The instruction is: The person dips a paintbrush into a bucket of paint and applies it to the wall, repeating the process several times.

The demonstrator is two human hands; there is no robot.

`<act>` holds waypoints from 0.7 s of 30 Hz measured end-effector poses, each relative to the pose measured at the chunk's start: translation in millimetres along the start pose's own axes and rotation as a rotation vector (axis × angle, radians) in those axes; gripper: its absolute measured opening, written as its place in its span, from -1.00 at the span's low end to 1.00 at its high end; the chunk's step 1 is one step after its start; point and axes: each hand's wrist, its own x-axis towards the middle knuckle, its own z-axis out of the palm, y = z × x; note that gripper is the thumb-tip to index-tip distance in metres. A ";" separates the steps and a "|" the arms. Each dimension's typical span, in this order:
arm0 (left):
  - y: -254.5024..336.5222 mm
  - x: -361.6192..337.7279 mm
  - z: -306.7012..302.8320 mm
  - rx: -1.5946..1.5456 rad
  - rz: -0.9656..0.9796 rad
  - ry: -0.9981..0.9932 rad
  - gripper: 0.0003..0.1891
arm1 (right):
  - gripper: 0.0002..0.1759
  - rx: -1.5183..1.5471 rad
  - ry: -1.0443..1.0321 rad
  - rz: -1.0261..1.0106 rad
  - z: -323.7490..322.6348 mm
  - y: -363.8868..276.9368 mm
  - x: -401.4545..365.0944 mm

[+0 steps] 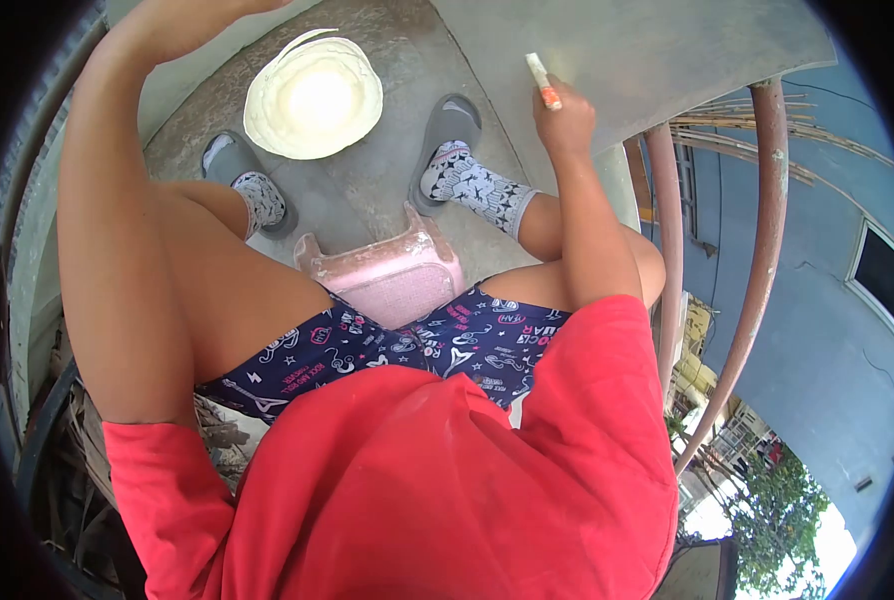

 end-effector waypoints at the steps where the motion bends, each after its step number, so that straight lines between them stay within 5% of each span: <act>1: -0.3 1.0 0.9 -0.001 0.011 0.012 -0.39 | -0.75 -0.008 0.014 0.005 8.0 13.1 1.2; 3: -2.9 3.1 3.9 -0.037 0.008 -0.002 -0.39 | -0.76 -0.148 -0.111 0.062 7.6 16.9 7.7; 5: -2.9 -0.3 3.5 -0.058 0.017 -0.056 -0.40 | -0.78 -0.125 -0.002 -0.006 -15.1 16.6 18.1; 7: 4.1 -13.9 2.8 -0.008 0.109 0.092 -0.41 | -0.88 0.028 0.391 -0.121 -43.7 6.3 25.1; 10: 2.6 -3.6 -4.9 -0.116 0.133 0.021 -0.40 | -0.86 0.068 0.451 -0.161 -38.0 -4.2 15.3; 14: 15.0 -1.7 -13.5 -0.154 0.075 -0.123 -0.41 | -0.76 -0.152 -0.225 -0.033 33.2 4.3 -7.1; 19: 13.1 -13.7 -7.0 -0.106 0.070 0.011 -0.42 | -0.77 -0.209 -0.131 0.020 1.5 14.9 10.1; 21: 7.4 -4.2 -6.2 -0.126 0.110 -0.029 -0.42 | -0.77 -0.138 0.123 -0.049 -33.7 9.9 20.6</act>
